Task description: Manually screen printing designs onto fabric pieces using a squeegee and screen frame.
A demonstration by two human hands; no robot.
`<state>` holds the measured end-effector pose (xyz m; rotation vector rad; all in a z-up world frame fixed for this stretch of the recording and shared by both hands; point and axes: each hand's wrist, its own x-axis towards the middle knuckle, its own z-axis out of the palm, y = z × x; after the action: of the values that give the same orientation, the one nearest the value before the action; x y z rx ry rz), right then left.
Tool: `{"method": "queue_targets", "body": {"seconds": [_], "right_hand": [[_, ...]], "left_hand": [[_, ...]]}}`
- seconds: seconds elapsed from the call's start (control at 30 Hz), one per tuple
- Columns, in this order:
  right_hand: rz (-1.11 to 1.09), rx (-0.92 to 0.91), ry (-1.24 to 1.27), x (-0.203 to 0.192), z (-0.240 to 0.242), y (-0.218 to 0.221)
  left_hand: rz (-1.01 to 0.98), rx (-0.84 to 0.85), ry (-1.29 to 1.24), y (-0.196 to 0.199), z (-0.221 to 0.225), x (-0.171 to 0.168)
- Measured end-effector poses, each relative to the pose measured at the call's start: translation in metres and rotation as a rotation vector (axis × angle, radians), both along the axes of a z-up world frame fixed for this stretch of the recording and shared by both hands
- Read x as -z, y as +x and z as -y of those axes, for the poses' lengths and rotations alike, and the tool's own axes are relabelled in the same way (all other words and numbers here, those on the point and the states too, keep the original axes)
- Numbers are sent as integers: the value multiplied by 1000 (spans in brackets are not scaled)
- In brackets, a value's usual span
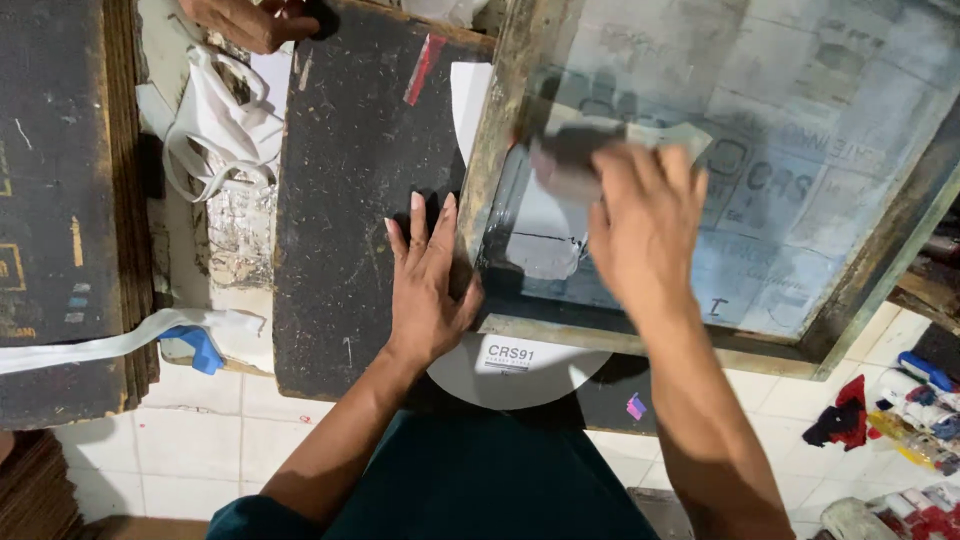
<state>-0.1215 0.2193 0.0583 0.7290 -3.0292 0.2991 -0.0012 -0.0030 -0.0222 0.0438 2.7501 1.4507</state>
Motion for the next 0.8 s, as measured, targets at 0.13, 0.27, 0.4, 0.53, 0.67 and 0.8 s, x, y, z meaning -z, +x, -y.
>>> {"method": "queue_targets", "body": {"seconds": [0.13, 0.27, 0.4, 0.53, 0.67, 0.8], "right_hand": [[124, -10, 30, -22, 11, 42], [242, 40, -7, -13, -8, 2], [37, 6, 35, -1, -10, -19], [102, 24, 6, 8, -5, 37], [257, 39, -24, -14, -1, 24], [45, 35, 63, -9, -3, -22]], "left_hand": [[-9, -10, 0, 3, 0, 6], [-21, 1, -52, 0, 1, 7], [-17, -3, -4, 1, 3, 1], [6, -16, 24, -1, 2, 0], [11, 1, 15, -1, 3, 0], [51, 44, -23, -2, 5, -8]]}}
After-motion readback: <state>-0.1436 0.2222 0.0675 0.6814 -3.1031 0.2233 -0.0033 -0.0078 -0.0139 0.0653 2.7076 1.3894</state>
